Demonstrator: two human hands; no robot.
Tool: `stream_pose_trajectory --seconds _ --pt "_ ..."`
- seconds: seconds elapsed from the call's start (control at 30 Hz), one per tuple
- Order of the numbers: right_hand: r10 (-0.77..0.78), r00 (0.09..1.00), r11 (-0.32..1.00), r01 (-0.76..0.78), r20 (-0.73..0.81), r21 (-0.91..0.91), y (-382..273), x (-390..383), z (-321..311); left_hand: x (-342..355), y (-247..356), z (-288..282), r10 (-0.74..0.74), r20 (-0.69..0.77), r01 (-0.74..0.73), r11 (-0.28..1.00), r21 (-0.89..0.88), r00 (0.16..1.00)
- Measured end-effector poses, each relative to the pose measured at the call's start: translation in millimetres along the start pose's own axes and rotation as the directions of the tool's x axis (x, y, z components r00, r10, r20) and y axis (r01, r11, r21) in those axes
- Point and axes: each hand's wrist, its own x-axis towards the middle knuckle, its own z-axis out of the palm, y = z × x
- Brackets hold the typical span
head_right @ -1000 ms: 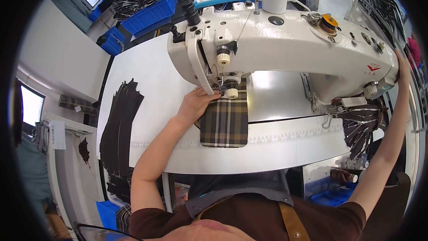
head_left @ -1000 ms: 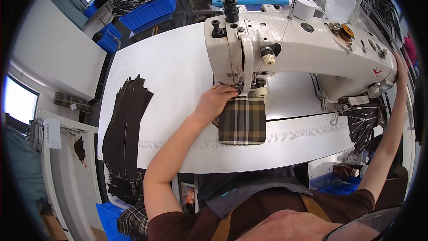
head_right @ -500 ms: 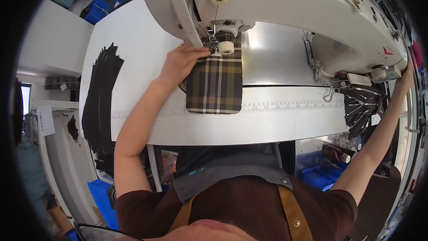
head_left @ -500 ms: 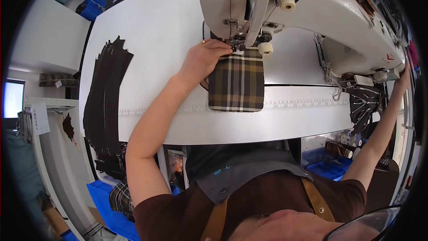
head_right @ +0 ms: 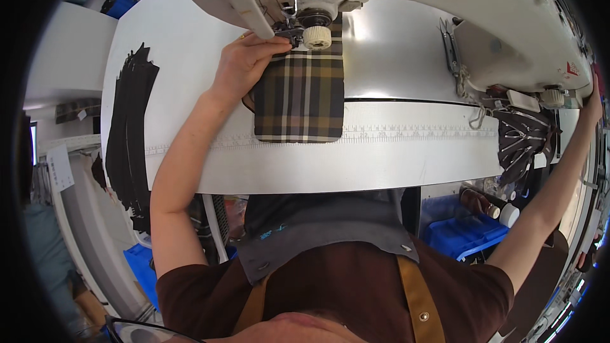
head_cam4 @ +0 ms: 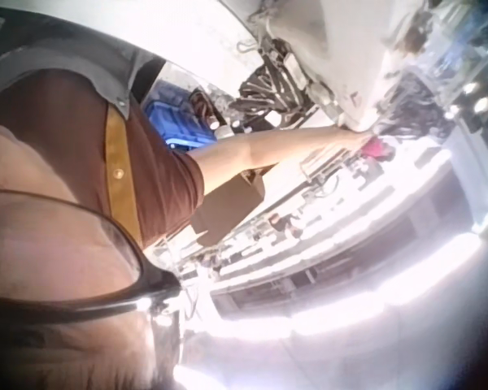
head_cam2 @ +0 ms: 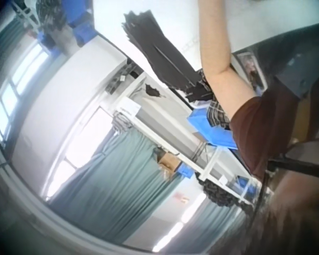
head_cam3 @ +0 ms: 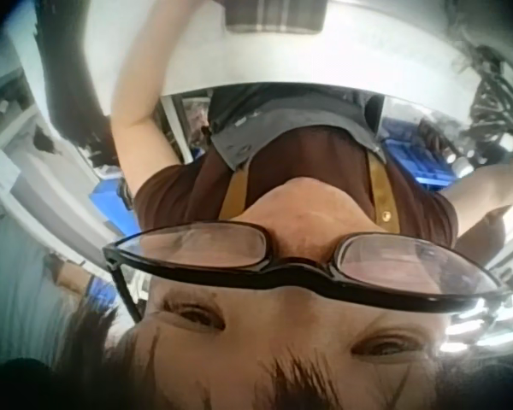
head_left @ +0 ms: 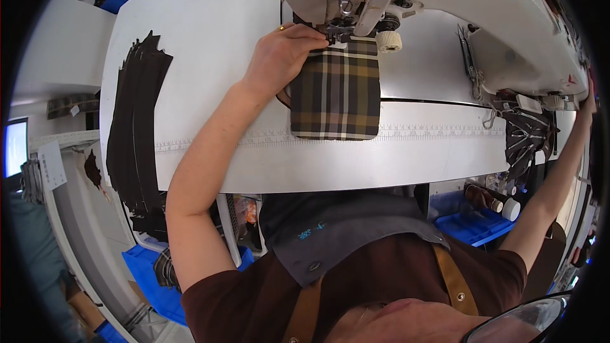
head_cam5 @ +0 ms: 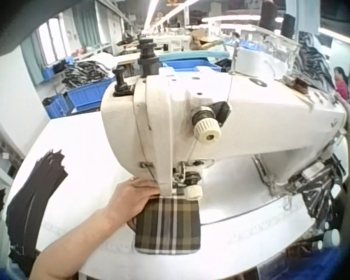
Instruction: The person sews zippers onto plaid fabric pieces using an industrial sewing machine. They align the zipper with the fabric edge, guide it under the presser foot, and stitch along the zipper teeth. After completing each piece, they cut the thread and place the finished item into a blue bin.
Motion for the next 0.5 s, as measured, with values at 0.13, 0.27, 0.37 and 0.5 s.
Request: stream_pose_trajectory --seconds 0.13,0.27,0.37,0.5 --pt "-0.241 0.961 0.964 0.221 -0.134 -0.145 58.8 -74.1 5.2 0.7 -0.3 0.6 0.004 0.017 -0.004 1.000 -0.022 1.000" --pt "-0.195 0.967 0.954 0.148 -0.165 -0.261 60.7 -88.5 -2.8 -3.0 -0.1 -2.6 0.010 0.042 -0.010 1.000 -0.003 0.999" --pt "-0.386 0.893 0.918 0.346 -0.233 -0.195 30.6 -86.6 -6.8 3.8 0.5 -3.1 0.014 0.046 -0.013 1.000 -0.011 0.999" --pt "-0.729 0.674 0.685 0.716 -0.121 -0.135 -46.7 -185.2 45.9 -0.7 0.4 -2.7 -0.019 0.056 0.022 0.998 -0.051 0.998"
